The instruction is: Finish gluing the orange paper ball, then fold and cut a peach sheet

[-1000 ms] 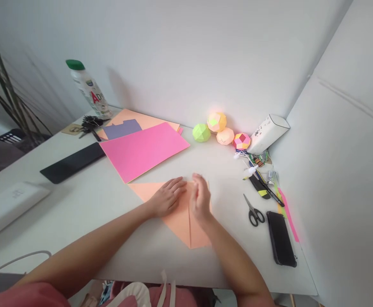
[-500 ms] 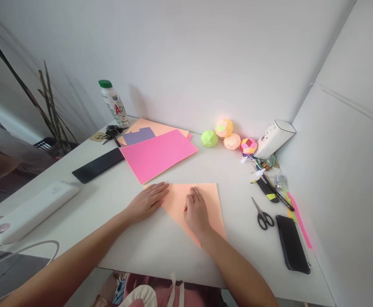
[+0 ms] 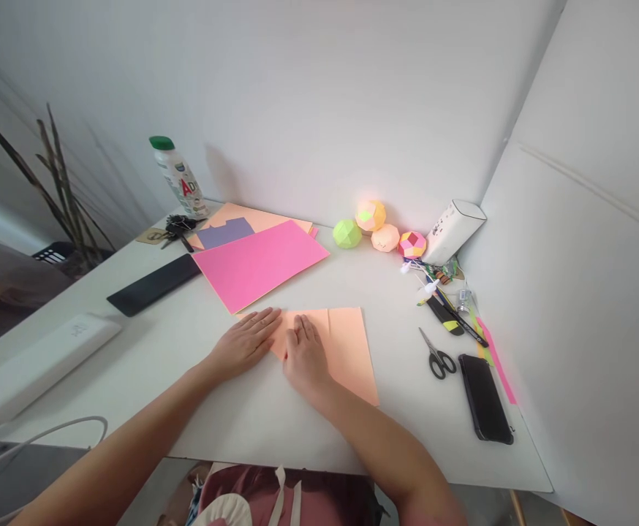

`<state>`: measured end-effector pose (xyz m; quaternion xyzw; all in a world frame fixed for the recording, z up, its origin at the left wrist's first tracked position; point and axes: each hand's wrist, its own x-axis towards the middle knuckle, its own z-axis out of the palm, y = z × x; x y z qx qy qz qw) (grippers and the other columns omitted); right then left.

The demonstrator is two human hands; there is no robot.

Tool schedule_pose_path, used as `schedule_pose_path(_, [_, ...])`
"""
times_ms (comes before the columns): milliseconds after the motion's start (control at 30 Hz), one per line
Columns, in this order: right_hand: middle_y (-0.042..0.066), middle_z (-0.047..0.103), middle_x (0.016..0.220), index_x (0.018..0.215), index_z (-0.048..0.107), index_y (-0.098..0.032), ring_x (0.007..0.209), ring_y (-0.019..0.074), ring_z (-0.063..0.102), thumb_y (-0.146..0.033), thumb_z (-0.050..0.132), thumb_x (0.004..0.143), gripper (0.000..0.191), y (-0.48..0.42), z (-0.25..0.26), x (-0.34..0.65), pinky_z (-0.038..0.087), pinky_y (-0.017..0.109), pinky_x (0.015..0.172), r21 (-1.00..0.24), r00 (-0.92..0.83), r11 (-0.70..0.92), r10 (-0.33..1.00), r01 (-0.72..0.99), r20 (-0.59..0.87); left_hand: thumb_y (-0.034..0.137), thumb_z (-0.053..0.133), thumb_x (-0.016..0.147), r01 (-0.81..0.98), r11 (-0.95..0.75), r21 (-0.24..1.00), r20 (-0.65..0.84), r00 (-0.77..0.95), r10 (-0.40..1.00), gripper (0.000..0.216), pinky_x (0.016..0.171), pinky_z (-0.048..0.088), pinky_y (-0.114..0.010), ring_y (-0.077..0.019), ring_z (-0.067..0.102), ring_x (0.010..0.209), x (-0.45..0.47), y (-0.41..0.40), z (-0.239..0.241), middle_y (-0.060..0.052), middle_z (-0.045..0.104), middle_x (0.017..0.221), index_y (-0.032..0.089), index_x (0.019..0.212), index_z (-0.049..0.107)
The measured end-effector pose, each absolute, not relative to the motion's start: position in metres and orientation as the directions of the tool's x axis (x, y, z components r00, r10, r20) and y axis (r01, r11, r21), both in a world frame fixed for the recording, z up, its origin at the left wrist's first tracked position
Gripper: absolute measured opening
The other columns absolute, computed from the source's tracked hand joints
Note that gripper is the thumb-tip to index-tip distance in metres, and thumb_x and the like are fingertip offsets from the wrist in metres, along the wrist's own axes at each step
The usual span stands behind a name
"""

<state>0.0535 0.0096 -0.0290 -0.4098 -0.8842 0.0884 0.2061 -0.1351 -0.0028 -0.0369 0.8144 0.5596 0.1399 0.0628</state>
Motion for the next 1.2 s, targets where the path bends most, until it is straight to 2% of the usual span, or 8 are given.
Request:
schedule_pose_path(233, [0.027,0.047,0.138,0.107,0.055,-0.007,0.136,0.0342,0.034,0.005,0.042,0.075,0.037,-0.01,-0.022,0.094,0.042,0.053,0.106,-0.283,-0.611,0.674,0.739,0.683,0.285,0.04,0.031,0.096,0.897,-0.362,0.252,0.198,0.319,0.927,0.049,0.113,0.032,-0.044,-0.0228,0.037,0.137,-0.134,-0.001,-0.037,-0.006,0.04,0.148,0.021,0.139,0.044])
schedule_pose_path(367, [0.025,0.047,0.138,0.107,0.055,-0.01,0.136,0.0339,0.035,0.004,0.043,0.076,0.036,-0.009,-0.026,0.092,0.042,0.054,0.106,-0.271,-0.608,0.671,0.74,0.69,0.286,0.042,0.03,0.096,0.897,-0.374,0.236,0.207,0.33,0.921,0.05,0.112,0.033,-0.044,-0.0236,0.039,0.135,-0.134,0.001,-0.04,-0.007,0.042,0.146,0.019,0.139,0.044])
schedule_pose_path(500, [0.024,0.047,0.139,0.111,0.053,-0.012,0.136,0.0331,0.035,0.002,0.044,0.077,0.037,-0.007,-0.028,0.092,0.043,0.055,0.105,-0.276,-0.608,0.676,0.736,0.683,0.297,0.043,0.031,0.096,0.896,-0.374,0.24,0.215,0.327,0.92,0.05,0.112,0.032,-0.044,-0.0233,0.039,0.135,-0.135,0.003,-0.044,-0.007,0.042,0.147,0.021,0.139,0.044])
schedule_pose_path(767, [0.019,0.048,0.14,0.102,0.054,-0.017,0.137,0.0306,0.034,0.003,0.045,0.076,0.034,-0.007,-0.026,0.095,0.043,0.056,0.104,-0.332,-0.608,0.688,0.725,0.645,0.324,0.045,0.031,0.096,0.904,-0.355,0.239,0.188,0.316,0.93,0.051,0.112,0.032,-0.041,-0.0223,0.039,0.136,-0.137,0.007,-0.049,-0.005,0.042,0.147,0.023,0.14,0.044])
schedule_pose_path(1200, [0.024,0.05,0.137,0.093,0.055,-0.015,0.135,0.0325,0.037,0.001,0.046,0.076,0.025,-0.007,-0.022,0.094,0.043,0.055,0.104,-0.326,-0.616,0.688,0.726,0.648,0.306,0.045,0.028,0.096,0.915,-0.34,0.217,0.123,0.32,0.939,0.052,0.113,0.03,-0.04,-0.0212,0.036,0.138,-0.136,0.006,-0.041,-0.004,0.038,0.15,0.022,0.14,0.043])
